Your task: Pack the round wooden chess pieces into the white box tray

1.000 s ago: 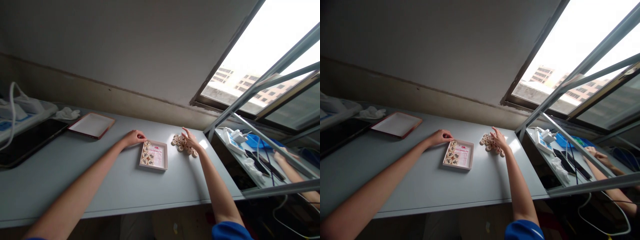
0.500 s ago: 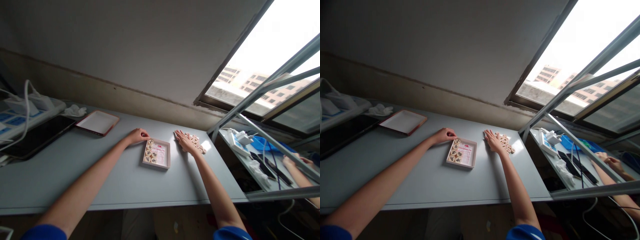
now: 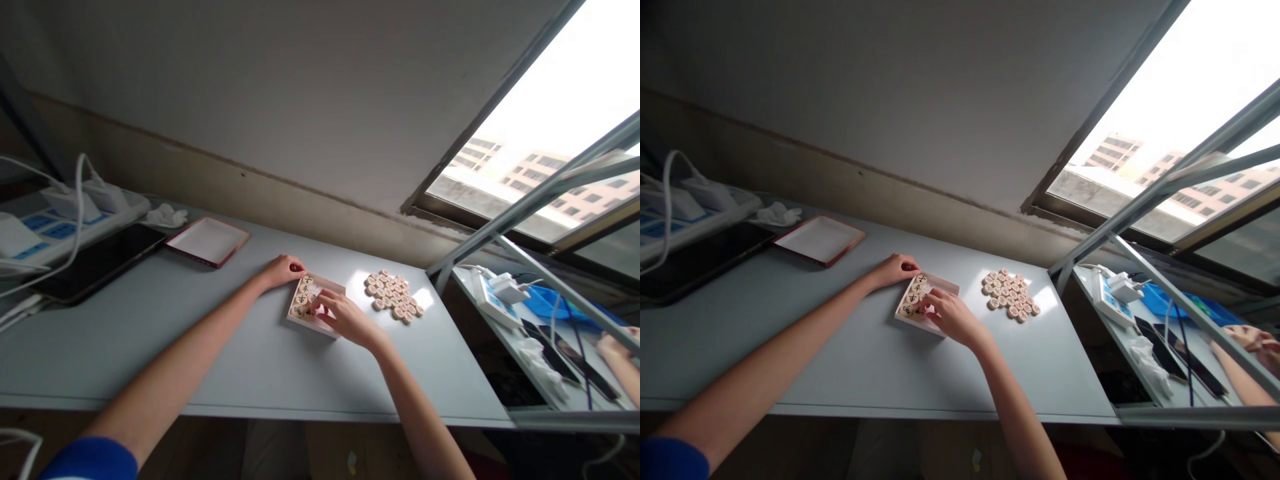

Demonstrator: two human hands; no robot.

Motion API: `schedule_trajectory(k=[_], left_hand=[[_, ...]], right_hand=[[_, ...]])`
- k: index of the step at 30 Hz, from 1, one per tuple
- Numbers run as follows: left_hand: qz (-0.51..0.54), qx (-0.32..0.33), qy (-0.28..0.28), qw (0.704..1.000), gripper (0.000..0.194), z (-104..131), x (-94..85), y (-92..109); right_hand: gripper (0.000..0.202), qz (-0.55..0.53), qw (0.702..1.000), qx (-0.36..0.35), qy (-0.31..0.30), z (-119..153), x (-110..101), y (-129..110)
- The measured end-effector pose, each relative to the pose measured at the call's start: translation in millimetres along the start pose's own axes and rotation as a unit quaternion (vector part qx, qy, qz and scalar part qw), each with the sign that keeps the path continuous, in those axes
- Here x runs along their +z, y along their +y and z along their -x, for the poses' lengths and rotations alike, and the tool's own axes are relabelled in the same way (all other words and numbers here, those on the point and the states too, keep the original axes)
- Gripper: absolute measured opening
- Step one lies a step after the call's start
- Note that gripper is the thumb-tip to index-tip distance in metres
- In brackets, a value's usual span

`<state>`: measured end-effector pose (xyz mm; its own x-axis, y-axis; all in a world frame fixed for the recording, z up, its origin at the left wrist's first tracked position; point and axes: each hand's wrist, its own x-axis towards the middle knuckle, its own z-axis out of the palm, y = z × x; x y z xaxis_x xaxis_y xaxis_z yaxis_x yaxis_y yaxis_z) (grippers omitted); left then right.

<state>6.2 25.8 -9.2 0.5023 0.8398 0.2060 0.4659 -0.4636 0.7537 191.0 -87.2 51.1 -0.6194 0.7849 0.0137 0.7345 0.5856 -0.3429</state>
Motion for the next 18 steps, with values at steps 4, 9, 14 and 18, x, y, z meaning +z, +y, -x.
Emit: schedule_trajectory(k=[4,9,14,18], left_hand=[[0.002,0.001,0.001,1.000,0.028,0.1,-1.0,2.4],[0.009,0.000,-0.001,1.000,0.029,-1.1,-0.2,0.7],[0.001,0.004,0.003,1.000,0.030,-1.3,0.7,-0.6],[0.001,0.009,0.001,1.000,0.029,-0.8,0.3,-0.8]], right_hand=[[0.016,0.005,0.999,0.010,0.040,-7.9,6.7,14.2],[0.023,0.004,0.997,0.001,0.073,-13.9,17.2,21.5],[0.013,-0.003,0.995,0.012,0.097,-11.2,19.5,19.6],[0.024,-0.026,0.983,0.055,0.176,4.2,4.0,31.5]])
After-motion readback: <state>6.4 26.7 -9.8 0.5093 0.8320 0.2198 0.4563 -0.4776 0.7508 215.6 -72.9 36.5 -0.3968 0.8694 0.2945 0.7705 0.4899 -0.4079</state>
